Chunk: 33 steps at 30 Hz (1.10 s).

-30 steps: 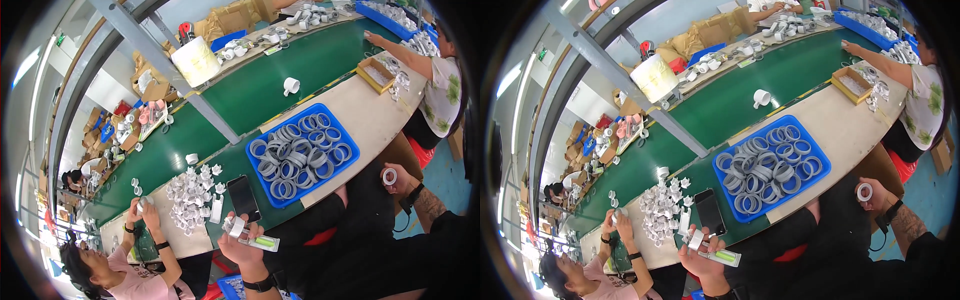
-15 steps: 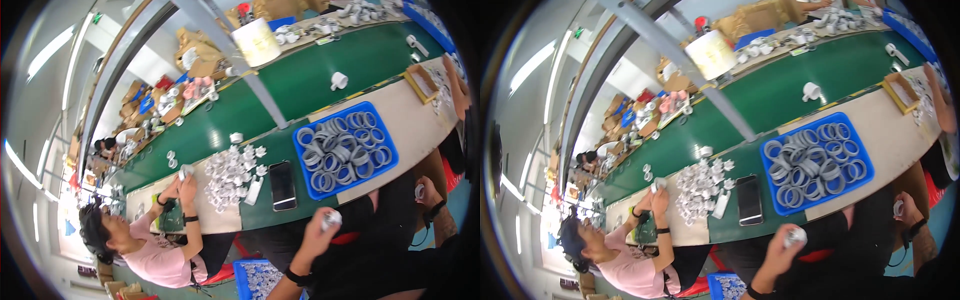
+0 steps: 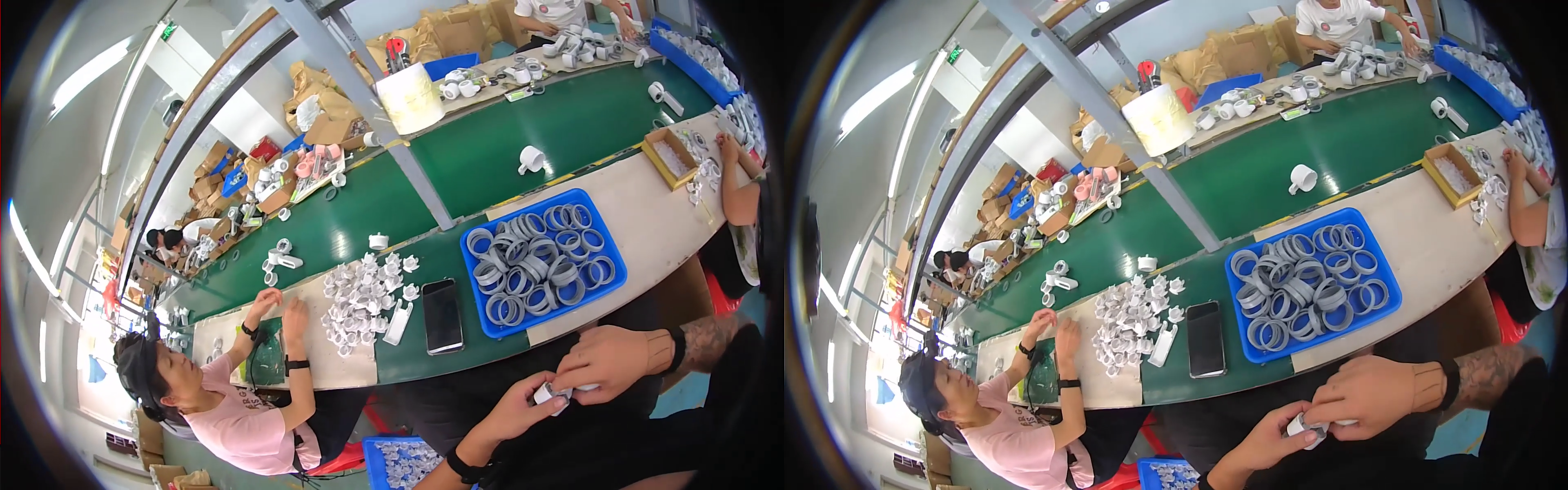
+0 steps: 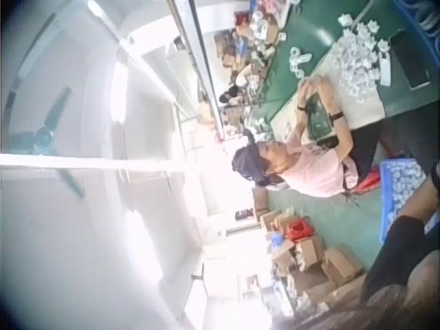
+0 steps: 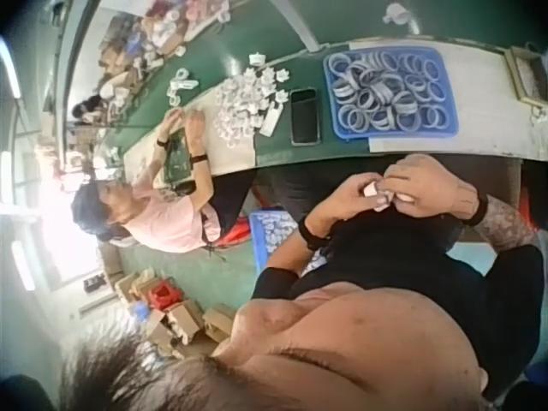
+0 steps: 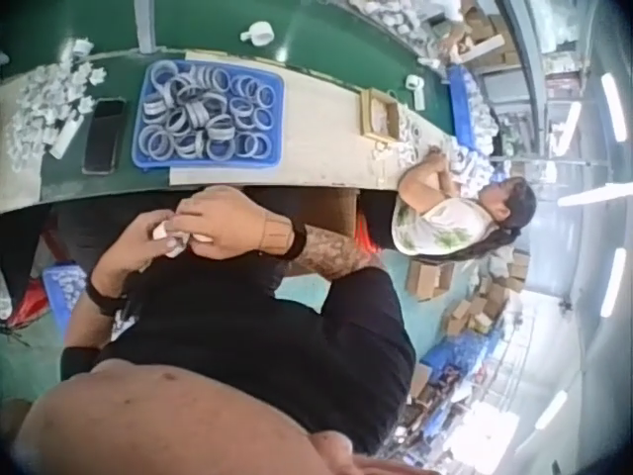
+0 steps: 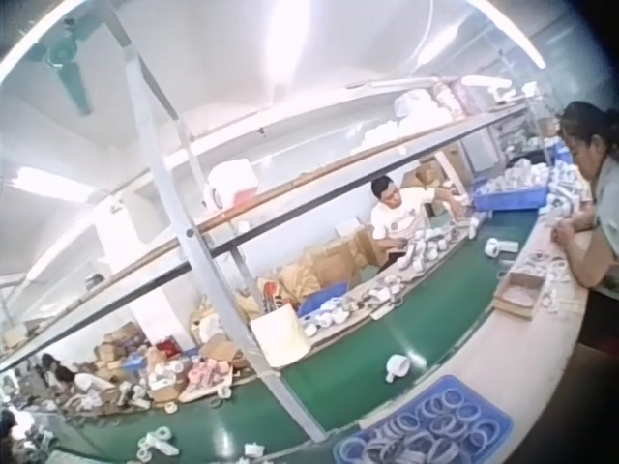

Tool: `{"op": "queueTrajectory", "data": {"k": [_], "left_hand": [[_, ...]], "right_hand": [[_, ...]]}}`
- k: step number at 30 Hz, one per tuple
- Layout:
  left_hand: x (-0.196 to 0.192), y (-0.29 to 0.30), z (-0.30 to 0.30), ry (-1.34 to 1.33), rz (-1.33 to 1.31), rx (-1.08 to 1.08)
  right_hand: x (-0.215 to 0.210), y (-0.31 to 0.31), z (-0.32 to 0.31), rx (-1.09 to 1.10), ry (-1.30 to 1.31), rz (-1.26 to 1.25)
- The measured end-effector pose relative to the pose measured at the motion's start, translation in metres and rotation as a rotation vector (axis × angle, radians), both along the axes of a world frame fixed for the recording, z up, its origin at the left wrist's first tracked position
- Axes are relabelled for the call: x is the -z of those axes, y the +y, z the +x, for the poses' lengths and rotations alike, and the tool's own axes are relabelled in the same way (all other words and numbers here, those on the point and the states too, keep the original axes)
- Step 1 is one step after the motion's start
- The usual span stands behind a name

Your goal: The recorder assembles small white plastic components by fitting different parts together on a factory workbench.

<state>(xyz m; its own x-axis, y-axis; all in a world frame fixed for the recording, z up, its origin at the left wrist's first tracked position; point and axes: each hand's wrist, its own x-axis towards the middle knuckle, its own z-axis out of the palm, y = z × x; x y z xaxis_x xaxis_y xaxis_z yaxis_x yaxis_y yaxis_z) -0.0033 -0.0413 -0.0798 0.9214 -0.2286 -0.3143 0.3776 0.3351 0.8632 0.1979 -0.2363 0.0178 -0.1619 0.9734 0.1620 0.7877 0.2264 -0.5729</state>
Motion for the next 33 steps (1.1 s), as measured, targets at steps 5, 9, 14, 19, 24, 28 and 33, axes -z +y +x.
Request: {"op": "queueTrajectory", "data": {"k": [5,9,14,19,24,28,33], "left_hand": [[-0.022,0.007,-0.029,-0.045,-0.048,0.064],[-0.045,-0.002,-0.05,-0.084,-0.122,-0.063],[-0.063,-0.001,-0.056,-0.011,0.053,-0.143],[-0.095,-0.006,-0.048,-0.027,0.227,-0.18],[-0.096,-0.015,-0.051,-0.013,0.111,-0.155],[-0.108,-0.006,-0.05,-0.07,0.178,0.194],[-0.133,-0.01,-0.048,-0.036,0.415,0.224]], "right_hand": [[-0.017,0.02,-0.008,-0.188,-0.095,0.135],[-0.025,0.038,-0.016,-0.248,-0.197,0.278],[-0.046,0.058,-0.025,-0.283,-0.348,0.3],[-0.069,0.063,-0.027,-0.378,-0.495,0.419],[-0.079,0.051,-0.038,-0.334,-0.47,0.182],[-0.084,0.008,-0.068,-0.172,-0.407,0.19],[-0.051,-0.016,-0.083,0.092,-0.361,0.149]]}}
